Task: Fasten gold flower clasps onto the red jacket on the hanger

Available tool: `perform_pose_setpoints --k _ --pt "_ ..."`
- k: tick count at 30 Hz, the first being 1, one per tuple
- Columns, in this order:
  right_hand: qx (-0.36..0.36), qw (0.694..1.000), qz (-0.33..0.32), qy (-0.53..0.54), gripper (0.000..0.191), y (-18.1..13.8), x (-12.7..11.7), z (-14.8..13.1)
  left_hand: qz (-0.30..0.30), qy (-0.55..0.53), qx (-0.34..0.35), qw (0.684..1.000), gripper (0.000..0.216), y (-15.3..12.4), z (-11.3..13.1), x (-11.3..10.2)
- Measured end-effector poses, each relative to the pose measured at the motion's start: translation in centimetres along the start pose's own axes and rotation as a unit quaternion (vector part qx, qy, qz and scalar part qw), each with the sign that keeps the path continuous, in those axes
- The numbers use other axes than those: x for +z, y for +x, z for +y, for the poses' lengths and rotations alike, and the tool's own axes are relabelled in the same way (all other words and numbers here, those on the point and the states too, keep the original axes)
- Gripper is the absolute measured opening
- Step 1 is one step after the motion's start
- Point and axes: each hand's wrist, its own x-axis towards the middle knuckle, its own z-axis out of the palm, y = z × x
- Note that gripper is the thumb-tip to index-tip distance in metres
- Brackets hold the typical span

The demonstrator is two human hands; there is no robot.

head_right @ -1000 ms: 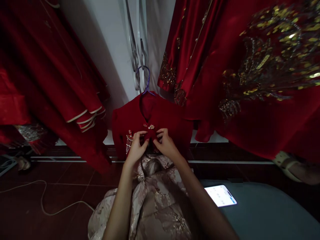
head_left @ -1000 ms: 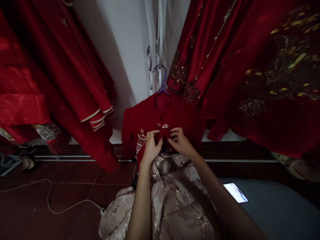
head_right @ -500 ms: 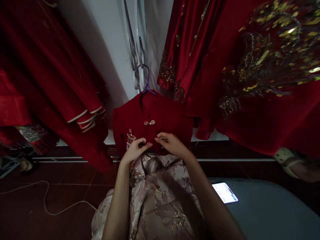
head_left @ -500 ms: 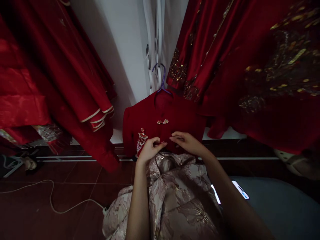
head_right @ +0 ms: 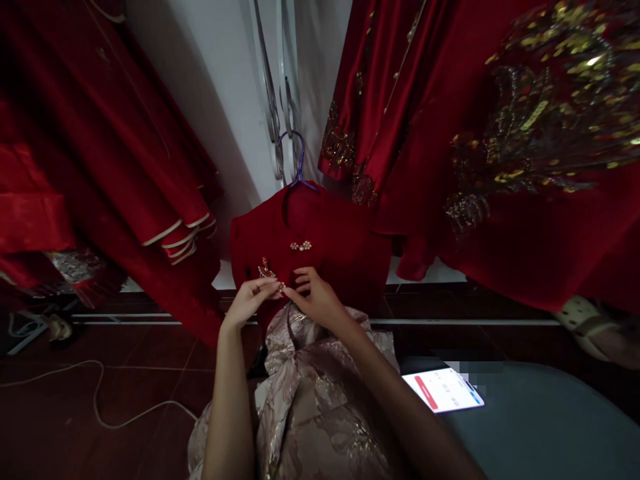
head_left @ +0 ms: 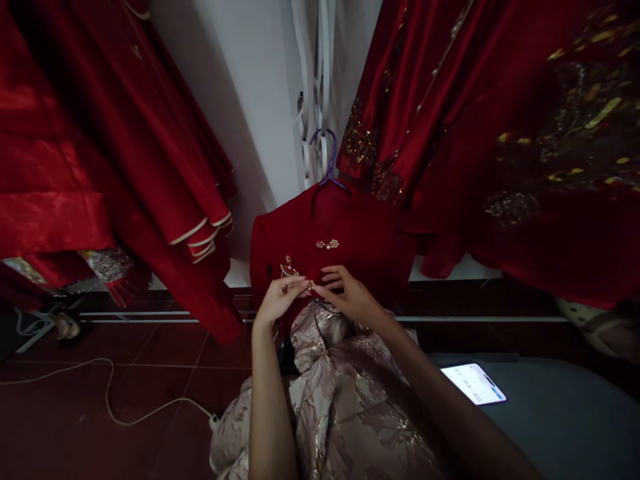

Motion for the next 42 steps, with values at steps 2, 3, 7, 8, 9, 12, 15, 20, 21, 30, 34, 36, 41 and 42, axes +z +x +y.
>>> perform_pose_setpoints --k 2,3,7,8,9,12,15,20,21,30,34,36,41,42 --pt "-0.001 1.0 0.025 0.0 0.047 0.0 1.1 0.3 -0.06 0.011 -0.021 0.998 0.036 -0.9 0.5 -0.5" --pt "-0.002 0.999 0.033 0.0 0.043 0.1 1.4 0.4 -0.076 0.021 -0.028 0.997 0.037 -1.1 0.5 -0.8" --pt "0.003 0.999 0.042 -0.001 0.029 0.3 1.2 0.0 -0.031 0.048 -0.005 0.998 0.032 -0.5 0.0 -1.3" --pt "0.007 0.999 0.044 -0.002 0.029 0.4 0.9 -0.1 0.017 0.052 0.019 0.998 0.03 0.0 -0.4 -1.4" --pt "0.01 0.999 0.045 -0.003 0.03 0.4 0.7 -0.2 0.077 0.059 0.052 0.994 0.029 0.4 -0.8 -1.5" --pt "0.01 0.999 0.05 -0.003 0.032 0.5 0.1 -0.3 0.225 0.08 0.147 0.96 0.028 1.6 -2.0 -1.6" --pt "-0.006 0.998 0.052 0.025 0.032 0.8 0.2 -0.4 0.218 0.057 0.172 0.959 0.029 2.3 -3.0 -1.6" --pt "-0.038 0.995 0.063 0.062 0.032 2.1 1.4 -0.4 0.197 0.012 0.167 0.966 0.027 2.5 -3.4 -1.2" --pt "-0.045 0.995 0.063 0.061 0.031 2.5 1.7 -0.4 0.196 0.013 0.161 0.967 0.027 2.6 -3.4 -1.1" --pt "-0.085 0.995 0.051 0.026 0.026 5.2 3.2 0.3 0.2 -0.006 0.104 0.974 0.031 2.6 -2.9 -0.8" --pt "-0.092 0.994 0.057 0.007 0.026 5.7 3.7 0.4 0.207 -0.025 0.099 0.973 0.035 2.6 -2.8 -0.8" --pt "-0.096 0.994 0.056 -0.003 0.024 5.8 3.8 0.3 0.215 -0.023 0.103 0.971 0.037 2.7 -3.0 -0.8" --pt "-0.107 0.993 0.045 -0.017 0.019 5.5 3.9 -0.2 0.254 0.022 0.116 0.96 0.032 2.6 -3.0 -0.6" --pt "-0.106 0.993 0.046 -0.016 0.018 5.5 3.9 -0.3 0.26 0.032 0.12 0.958 0.031 2.6 -3.0 -0.5"
